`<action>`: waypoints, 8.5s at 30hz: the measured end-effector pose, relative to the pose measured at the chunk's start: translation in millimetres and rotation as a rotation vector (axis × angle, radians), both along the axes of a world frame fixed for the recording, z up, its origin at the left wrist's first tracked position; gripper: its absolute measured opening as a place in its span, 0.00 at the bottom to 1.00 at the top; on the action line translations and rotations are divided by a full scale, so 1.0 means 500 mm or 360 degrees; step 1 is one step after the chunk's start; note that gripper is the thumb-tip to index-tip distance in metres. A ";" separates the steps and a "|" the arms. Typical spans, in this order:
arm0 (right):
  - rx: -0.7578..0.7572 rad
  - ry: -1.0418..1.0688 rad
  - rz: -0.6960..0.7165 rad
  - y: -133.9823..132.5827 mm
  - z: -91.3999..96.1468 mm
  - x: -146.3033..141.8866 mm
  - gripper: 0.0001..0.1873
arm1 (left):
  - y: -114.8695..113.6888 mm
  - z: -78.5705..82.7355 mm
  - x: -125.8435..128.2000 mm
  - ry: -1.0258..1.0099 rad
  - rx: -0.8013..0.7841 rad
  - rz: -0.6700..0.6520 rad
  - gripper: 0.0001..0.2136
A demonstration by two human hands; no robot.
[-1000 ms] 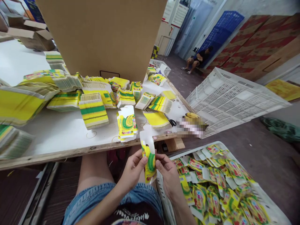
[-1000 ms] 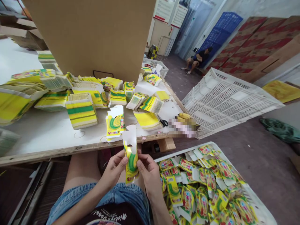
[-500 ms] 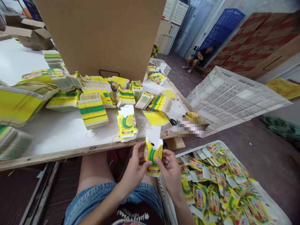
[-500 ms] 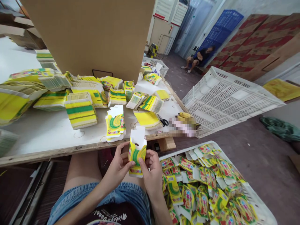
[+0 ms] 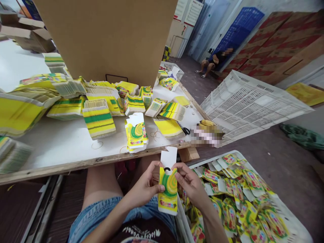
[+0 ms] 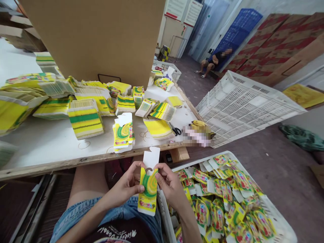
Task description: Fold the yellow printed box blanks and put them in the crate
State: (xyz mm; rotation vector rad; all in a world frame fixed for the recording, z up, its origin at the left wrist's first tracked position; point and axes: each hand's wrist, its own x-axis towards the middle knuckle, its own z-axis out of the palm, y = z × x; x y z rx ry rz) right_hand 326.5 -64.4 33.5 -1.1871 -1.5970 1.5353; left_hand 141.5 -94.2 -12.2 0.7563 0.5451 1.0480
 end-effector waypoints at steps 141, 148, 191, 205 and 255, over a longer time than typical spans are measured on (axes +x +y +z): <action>0.0392 -0.0130 -0.0537 0.001 -0.027 0.004 0.17 | 0.012 0.006 0.011 0.0153 0.0066 -0.0030 0.32; 0.0226 -0.0232 -0.0175 0.007 -0.009 0.016 0.20 | 0.015 -0.007 0.013 0.0621 0.0290 0.0289 0.22; 0.0618 -0.0427 -0.0511 -0.012 -0.009 0.018 0.10 | 0.017 0.023 0.007 0.1159 0.0815 0.0749 0.13; 0.0377 -0.0574 -0.0415 -0.006 -0.031 -0.018 0.15 | 0.094 -0.007 -0.162 0.2194 0.1223 0.1521 0.13; 0.0065 0.0123 -0.0307 -0.013 -0.010 -0.019 0.14 | 0.013 0.011 -0.003 0.0169 0.0069 0.0206 0.21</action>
